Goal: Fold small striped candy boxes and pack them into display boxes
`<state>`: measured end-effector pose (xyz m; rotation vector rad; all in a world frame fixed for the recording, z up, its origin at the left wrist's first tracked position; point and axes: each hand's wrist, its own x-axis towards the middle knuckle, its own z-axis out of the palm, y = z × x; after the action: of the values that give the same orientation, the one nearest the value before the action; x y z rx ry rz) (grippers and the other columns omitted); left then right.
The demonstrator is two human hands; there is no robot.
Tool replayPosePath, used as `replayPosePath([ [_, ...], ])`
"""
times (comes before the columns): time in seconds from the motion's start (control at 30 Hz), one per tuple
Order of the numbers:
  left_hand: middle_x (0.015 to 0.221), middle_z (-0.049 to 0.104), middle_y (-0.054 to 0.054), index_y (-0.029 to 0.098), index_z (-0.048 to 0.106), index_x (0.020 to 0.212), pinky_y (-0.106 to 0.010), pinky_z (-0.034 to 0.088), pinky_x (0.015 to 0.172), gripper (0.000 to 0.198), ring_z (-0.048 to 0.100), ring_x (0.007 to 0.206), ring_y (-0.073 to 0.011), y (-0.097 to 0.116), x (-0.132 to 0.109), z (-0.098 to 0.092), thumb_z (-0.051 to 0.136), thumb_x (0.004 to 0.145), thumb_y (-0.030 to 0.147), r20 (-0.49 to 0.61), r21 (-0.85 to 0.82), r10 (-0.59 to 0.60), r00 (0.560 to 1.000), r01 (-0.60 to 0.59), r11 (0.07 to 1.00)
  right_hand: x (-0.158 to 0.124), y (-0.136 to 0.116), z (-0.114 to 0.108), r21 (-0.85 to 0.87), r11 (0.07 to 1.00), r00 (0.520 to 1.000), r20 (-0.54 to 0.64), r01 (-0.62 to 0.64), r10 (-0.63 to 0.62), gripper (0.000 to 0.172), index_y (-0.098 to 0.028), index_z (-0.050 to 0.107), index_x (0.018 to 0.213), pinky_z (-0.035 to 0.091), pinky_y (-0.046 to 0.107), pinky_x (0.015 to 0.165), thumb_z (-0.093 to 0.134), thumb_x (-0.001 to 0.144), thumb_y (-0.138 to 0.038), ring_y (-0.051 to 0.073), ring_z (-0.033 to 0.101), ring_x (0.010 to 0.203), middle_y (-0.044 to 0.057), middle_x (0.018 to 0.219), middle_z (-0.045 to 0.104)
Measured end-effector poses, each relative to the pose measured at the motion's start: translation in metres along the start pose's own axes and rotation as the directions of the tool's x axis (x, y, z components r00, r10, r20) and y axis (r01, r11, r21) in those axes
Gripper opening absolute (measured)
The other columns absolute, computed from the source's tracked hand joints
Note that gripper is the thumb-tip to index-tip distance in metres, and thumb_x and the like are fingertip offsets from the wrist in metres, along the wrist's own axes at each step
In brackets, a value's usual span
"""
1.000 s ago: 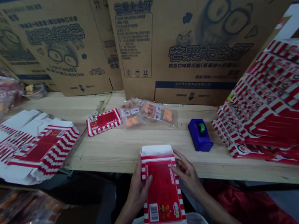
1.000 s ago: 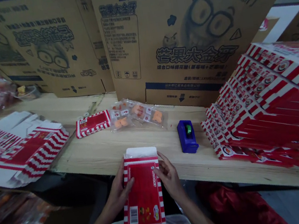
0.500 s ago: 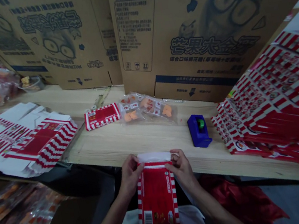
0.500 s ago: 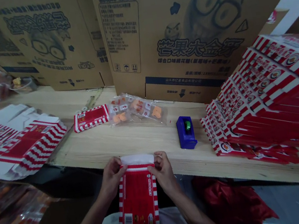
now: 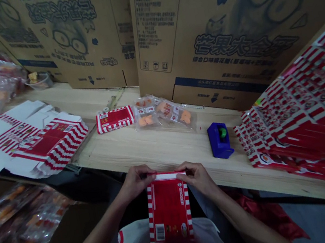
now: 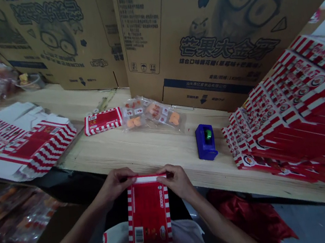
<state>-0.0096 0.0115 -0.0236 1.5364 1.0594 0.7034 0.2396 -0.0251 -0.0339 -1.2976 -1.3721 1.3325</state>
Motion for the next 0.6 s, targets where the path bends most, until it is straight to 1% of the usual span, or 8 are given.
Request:
replayPosePath([
  [0.07,0.075,0.072,-0.008,0.013,0.075,0.078,-0.026,0.046,0.064,0.024,0.062,0.068,-0.0170,0.004,0.006,-0.007,0.073,0.073,0.036,0.057,-0.072,-0.087,0.995,0.091,0.993,0.008,-0.008,-0.001,-0.028,0.998,0.998,0.028,-0.052,0.053,0.017,-0.017,0.071,0.079,0.046,0.026,0.060,0.073,0.071,-0.032,0.016,0.061,0.065,0.003,0.073,0.069],
  [0.17,0.069,0.071,-0.006,0.012,0.074,0.075,-0.024,0.045,0.060,0.026,0.061,0.061,-0.0149,0.010,0.014,-0.016,0.074,0.071,0.038,0.179,-0.190,-0.159,0.971,0.193,0.963,0.017,-0.018,-0.001,-0.067,0.996,0.997,0.055,-0.052,0.056,0.016,-0.016,0.069,0.072,0.042,0.024,0.054,0.069,0.072,-0.032,0.014,0.056,0.057,0.001,0.064,0.065],
  [0.27,0.066,0.069,-0.005,0.012,0.072,0.071,-0.022,0.044,0.059,0.026,0.059,0.060,-0.0136,0.015,0.014,-0.018,0.074,0.072,0.037,0.204,-0.205,-0.123,0.971,0.166,0.965,0.017,-0.022,-0.003,-0.110,0.994,0.998,0.063,0.000,0.007,0.018,-0.016,0.066,0.067,0.042,0.025,0.055,0.066,0.076,-0.031,0.014,0.056,0.058,0.002,0.063,0.064],
  [0.33,0.069,0.068,-0.005,0.012,0.071,0.072,-0.022,0.044,0.060,0.027,0.060,0.064,-0.0139,0.016,0.010,-0.016,0.070,0.077,0.038,0.193,-0.160,-0.059,0.979,0.091,0.983,0.012,-0.021,-0.004,-0.165,0.983,0.995,0.071,0.076,-0.065,0.019,-0.016,0.066,0.068,0.044,0.025,0.058,0.063,0.081,-0.030,0.015,0.059,0.063,0.002,0.066,0.066],
  [0.4,0.080,0.070,-0.007,0.013,0.072,0.077,-0.023,0.046,0.064,0.024,0.063,0.072,-0.0160,0.014,0.005,-0.010,0.069,0.079,0.037,0.162,-0.120,0.020,0.987,0.000,0.993,0.005,-0.017,-0.004,-0.203,0.961,0.982,0.078,0.186,-0.174,0.014,-0.018,0.069,0.076,0.047,0.028,0.066,0.063,0.083,-0.028,0.017,0.063,0.072,0.004,0.077,0.070],
  [0.47,0.092,0.071,-0.009,0.014,0.073,0.084,-0.026,0.048,0.072,0.022,0.065,0.083,-0.0190,0.007,0.000,0.000,0.069,0.079,0.035,0.104,-0.135,0.072,0.992,-0.058,0.989,-0.005,-0.011,0.000,-0.215,0.935,0.960,0.038,0.281,-0.279,0.008,-0.020,0.070,0.085,0.049,0.030,0.075,0.065,0.083,-0.026,0.019,0.066,0.083,0.006,0.089,0.072],
  [0.53,0.095,0.072,-0.009,0.016,0.073,0.087,-0.029,0.050,0.077,0.021,0.066,0.088,-0.0205,-0.002,-0.004,0.013,0.069,0.080,0.035,0.011,-0.198,0.078,0.997,-0.074,0.977,-0.014,-0.005,0.007,-0.216,0.928,0.944,-0.065,0.302,-0.323,0.007,-0.021,0.071,0.085,0.050,0.032,0.079,0.065,0.083,-0.024,0.021,0.067,0.086,0.006,0.092,0.073],
  [0.6,0.091,0.072,-0.009,0.016,0.072,0.083,-0.030,0.049,0.079,0.020,0.065,0.087,-0.0204,-0.012,-0.009,0.026,0.066,0.082,0.035,-0.080,-0.245,0.058,0.995,-0.076,0.967,-0.022,0.001,0.012,-0.192,0.947,0.948,-0.141,0.256,-0.285,0.012,-0.022,0.072,0.080,0.051,0.033,0.079,0.062,0.086,-0.024,0.021,0.067,0.085,0.006,0.089,0.073],
])
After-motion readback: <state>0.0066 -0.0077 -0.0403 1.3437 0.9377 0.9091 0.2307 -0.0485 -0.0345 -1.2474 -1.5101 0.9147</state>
